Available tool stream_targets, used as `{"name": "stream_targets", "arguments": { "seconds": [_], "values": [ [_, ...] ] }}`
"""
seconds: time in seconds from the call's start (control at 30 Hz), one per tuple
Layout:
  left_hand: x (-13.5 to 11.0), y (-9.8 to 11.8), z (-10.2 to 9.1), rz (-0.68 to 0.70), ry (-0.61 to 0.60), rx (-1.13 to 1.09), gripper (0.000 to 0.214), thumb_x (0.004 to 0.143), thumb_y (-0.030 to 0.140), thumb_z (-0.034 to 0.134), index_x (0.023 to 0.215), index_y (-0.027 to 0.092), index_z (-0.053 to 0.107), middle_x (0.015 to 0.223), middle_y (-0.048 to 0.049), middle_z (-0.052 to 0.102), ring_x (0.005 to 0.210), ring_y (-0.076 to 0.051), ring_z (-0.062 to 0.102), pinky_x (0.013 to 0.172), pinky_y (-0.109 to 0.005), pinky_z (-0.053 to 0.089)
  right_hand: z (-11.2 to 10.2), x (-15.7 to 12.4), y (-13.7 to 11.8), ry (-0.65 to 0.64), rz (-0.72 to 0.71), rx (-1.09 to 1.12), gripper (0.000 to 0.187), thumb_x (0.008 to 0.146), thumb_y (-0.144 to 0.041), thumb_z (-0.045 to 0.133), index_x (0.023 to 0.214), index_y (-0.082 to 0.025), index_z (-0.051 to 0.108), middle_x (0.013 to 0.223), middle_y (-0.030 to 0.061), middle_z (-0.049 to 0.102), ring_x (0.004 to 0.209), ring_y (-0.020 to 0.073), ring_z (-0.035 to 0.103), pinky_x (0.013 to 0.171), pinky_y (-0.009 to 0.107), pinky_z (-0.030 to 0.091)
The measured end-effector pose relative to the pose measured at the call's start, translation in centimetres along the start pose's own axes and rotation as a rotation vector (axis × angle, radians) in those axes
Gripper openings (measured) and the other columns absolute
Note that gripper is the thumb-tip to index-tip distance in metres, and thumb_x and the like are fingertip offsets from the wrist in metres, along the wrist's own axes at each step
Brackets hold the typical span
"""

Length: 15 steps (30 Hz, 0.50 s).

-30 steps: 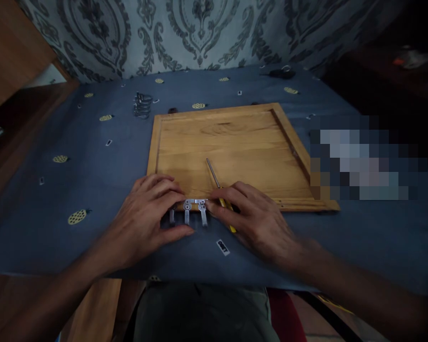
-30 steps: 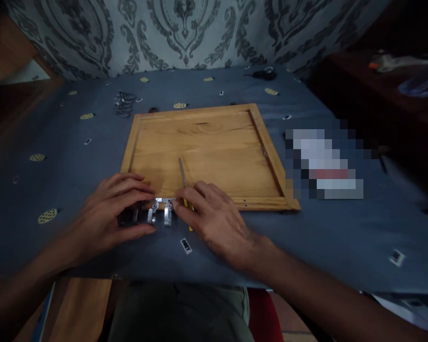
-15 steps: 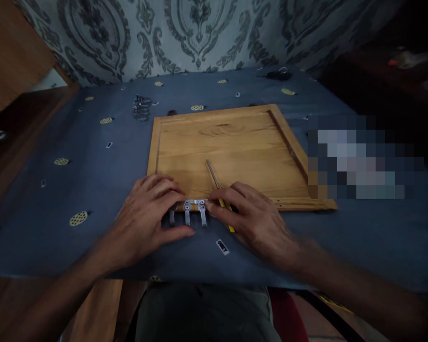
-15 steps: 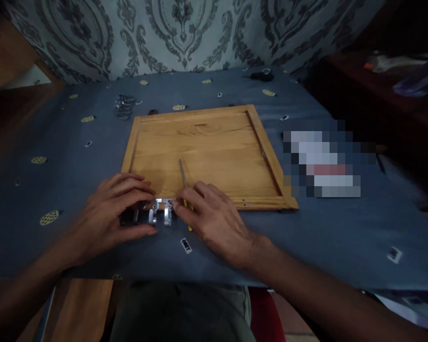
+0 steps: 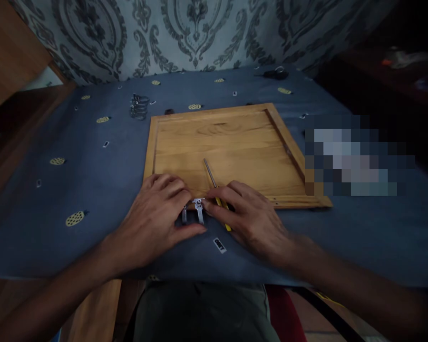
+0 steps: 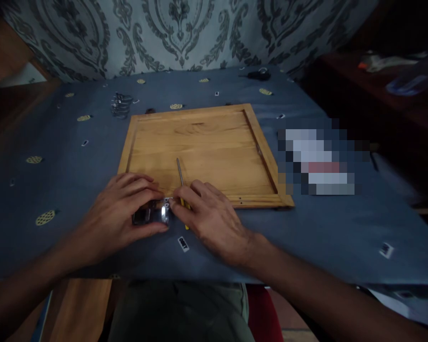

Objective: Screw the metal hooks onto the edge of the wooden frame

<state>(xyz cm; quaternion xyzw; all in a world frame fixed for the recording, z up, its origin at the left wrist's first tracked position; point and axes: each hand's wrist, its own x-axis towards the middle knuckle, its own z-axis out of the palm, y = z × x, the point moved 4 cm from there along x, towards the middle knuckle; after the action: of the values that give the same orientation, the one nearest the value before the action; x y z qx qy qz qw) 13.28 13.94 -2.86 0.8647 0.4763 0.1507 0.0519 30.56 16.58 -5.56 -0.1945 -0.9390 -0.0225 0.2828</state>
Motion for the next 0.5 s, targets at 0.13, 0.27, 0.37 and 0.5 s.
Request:
{"name": "stream_targets", "arguments": {
  "seconds": [0.13, 0.27, 0.37, 0.5],
  "values": [
    [0.05, -0.11, -0.04, -0.012, -0.02, -0.059, 0.036, 0.085, 0.044, 0.083, 0.099, 0.013, 0.07, 0.108, -0.01, 0.073, 0.107, -0.032, 0.064, 0.093, -0.049, 0.049, -0.03, -0.12, 0.01, 0.009, -0.008, 0.014, 0.031, 0.098, 0.0, 0.041, 0.107, -0.013, 0.068, 0.103, 0.0112, 0.072, 0.084, 0.0222, 0.053, 0.067, 0.034, 0.048],
    [0.2, -0.14, -0.1, -0.021, -0.038, -0.077, 0.032, 0.085, 0.042, 0.083, 0.097, 0.015, 0.069, 0.104, -0.0083, 0.072, 0.102, -0.03, 0.065, 0.09, -0.048, 0.048, 0.01, -0.13, 0.01, 0.015, -0.01, 0.022, 0.03, 0.099, -0.001, 0.041, 0.107, -0.013, 0.068, 0.102, 0.0115, 0.072, 0.084, 0.0225, 0.052, 0.067, 0.035, 0.048],
    [0.35, -0.21, 0.05, -0.022, -0.039, -0.077, 0.031, 0.085, 0.041, 0.083, 0.096, 0.016, 0.068, 0.103, -0.0074, 0.072, 0.101, -0.029, 0.065, 0.09, -0.047, 0.048, 0.08, -0.04, 0.0, -0.002, -0.01, 0.023, 0.031, 0.099, -0.002, 0.041, 0.106, -0.013, 0.068, 0.102, 0.0112, 0.072, 0.083, 0.0223, 0.052, 0.065, 0.035, 0.047],
    [0.36, -0.37, 0.08, -0.02, -0.042, -0.052, 0.035, 0.084, 0.045, 0.083, 0.097, 0.016, 0.068, 0.104, -0.0077, 0.073, 0.102, -0.03, 0.065, 0.091, -0.048, 0.049, 0.05, 0.06, 0.05, -0.008, -0.01, 0.031, 0.031, 0.099, -0.003, 0.041, 0.106, -0.013, 0.069, 0.104, 0.0115, 0.072, 0.083, 0.0224, 0.052, 0.066, 0.035, 0.047]
  ]
}}
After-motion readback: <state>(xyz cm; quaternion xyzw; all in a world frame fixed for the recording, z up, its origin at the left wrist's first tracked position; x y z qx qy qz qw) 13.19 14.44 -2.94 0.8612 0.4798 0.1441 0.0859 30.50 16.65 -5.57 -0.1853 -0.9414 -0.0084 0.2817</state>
